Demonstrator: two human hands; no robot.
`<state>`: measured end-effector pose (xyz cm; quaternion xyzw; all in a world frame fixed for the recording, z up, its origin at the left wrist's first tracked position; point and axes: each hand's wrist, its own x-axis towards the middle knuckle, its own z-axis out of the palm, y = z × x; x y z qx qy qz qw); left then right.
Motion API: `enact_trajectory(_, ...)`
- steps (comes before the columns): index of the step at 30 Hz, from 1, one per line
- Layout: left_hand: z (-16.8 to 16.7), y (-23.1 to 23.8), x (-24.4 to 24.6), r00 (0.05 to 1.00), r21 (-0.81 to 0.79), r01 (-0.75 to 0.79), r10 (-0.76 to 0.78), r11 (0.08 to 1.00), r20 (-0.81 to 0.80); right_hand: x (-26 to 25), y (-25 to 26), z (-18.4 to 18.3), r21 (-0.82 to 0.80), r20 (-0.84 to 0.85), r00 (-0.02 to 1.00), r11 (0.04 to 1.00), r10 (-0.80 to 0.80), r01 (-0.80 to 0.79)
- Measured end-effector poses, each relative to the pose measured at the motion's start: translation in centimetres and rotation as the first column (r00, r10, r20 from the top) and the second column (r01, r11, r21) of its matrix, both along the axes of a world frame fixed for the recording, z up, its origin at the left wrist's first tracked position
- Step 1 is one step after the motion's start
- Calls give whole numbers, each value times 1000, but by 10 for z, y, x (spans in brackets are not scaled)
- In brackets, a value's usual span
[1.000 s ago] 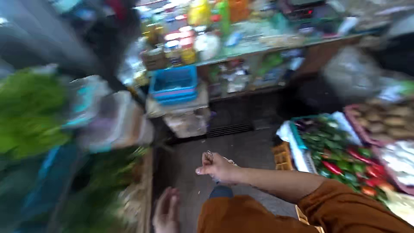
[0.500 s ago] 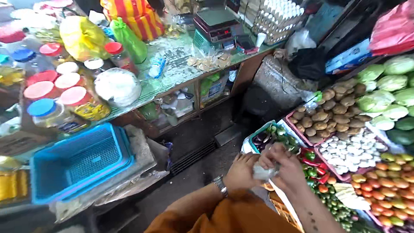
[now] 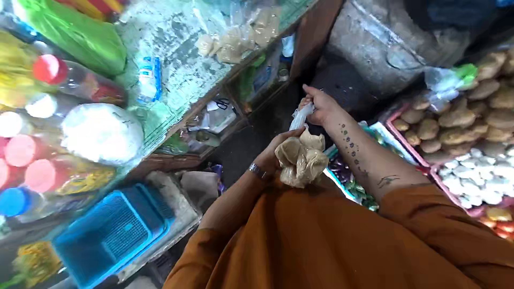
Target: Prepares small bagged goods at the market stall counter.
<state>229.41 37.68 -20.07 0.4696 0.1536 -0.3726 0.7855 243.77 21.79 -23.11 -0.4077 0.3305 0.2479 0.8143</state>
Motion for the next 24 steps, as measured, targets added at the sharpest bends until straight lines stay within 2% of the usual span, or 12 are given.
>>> enact_trajectory(3,0,25,46,991,71,-134,135,988,-11,49,41,-24,-30,-105,992,997,74,-78)
enact_trajectory(5,-8,40,81,977,41,-211,211,977,0,81,60,-33,-71,-126,987,992,98,-107)
enact_trajectory(7,-31,55,120,966,7,-255,256,967,-25,115,70,-43,-81,-91,982,982,164,-172)
enact_trajectory(9,-60,68,153,965,1,-254,254,967,-58,141,69,-49,-148,-76,944,933,321,-329)
enact_trajectory(11,-71,85,191,968,12,-230,230,973,-103,149,65,-41,-304,-128,855,800,503,-517)
enact_trajectory(13,-83,99,249,949,15,-276,275,961,-156,169,68,-33,-440,-157,815,699,558,-564)
enact_trajectory(15,-99,106,276,937,72,-267,276,961,-214,170,72,-30,-580,-179,771,568,611,-584)
enact_trajectory(16,-113,110,292,930,94,-271,286,958,-231,180,77,-30,-609,-186,716,492,673,-621)
enact_trajectory(19,-147,111,303,906,125,-267,293,955,-304,203,87,-45,-569,-319,497,257,807,-782)
enact_trajectory(21,-176,112,313,890,152,-281,317,947,-329,228,90,-71,-513,-379,359,130,853,-849)
enact_trajectory(24,-202,107,312,851,252,-232,322,939,-415,256,84,-110,-358,-454,126,-51,882,-932)
